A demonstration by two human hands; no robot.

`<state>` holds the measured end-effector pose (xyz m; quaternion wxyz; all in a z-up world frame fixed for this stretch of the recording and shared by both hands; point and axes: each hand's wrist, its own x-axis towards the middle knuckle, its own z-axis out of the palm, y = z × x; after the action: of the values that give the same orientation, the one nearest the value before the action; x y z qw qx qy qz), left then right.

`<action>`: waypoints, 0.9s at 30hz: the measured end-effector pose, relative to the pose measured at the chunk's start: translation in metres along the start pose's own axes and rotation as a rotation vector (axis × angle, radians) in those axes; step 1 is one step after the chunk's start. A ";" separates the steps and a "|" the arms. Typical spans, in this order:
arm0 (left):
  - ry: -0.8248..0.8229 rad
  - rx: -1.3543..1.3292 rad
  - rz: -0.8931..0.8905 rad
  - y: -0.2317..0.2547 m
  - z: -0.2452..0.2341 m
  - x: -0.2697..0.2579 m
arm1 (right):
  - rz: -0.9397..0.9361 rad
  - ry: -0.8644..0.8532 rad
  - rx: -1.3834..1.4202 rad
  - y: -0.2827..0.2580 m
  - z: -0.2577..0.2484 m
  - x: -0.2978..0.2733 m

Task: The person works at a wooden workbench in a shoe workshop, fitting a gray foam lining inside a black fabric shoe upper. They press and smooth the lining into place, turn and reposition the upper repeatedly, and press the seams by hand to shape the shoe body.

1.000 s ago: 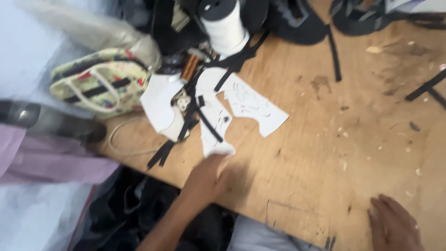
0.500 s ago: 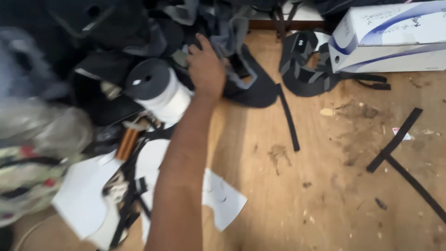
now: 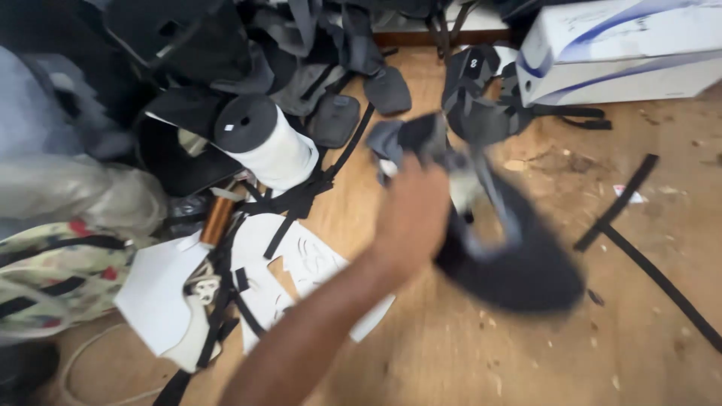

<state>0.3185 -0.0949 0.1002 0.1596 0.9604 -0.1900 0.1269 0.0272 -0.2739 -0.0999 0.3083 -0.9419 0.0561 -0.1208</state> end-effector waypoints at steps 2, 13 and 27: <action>0.011 -0.049 0.062 0.027 -0.003 -0.053 | 0.008 0.009 0.027 -0.034 -0.013 0.011; -0.055 0.020 -0.056 -0.049 0.020 -0.138 | -0.078 0.089 0.019 -0.097 -0.073 0.055; -0.818 -2.171 -0.330 0.025 -0.035 -0.346 | 0.350 -0.619 0.978 0.043 -0.068 -0.111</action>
<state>-0.0074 0.0079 0.0330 0.8372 0.3024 -0.1087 -0.4426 -0.0992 -0.3269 -0.0941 0.7230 -0.6590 0.0559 0.1997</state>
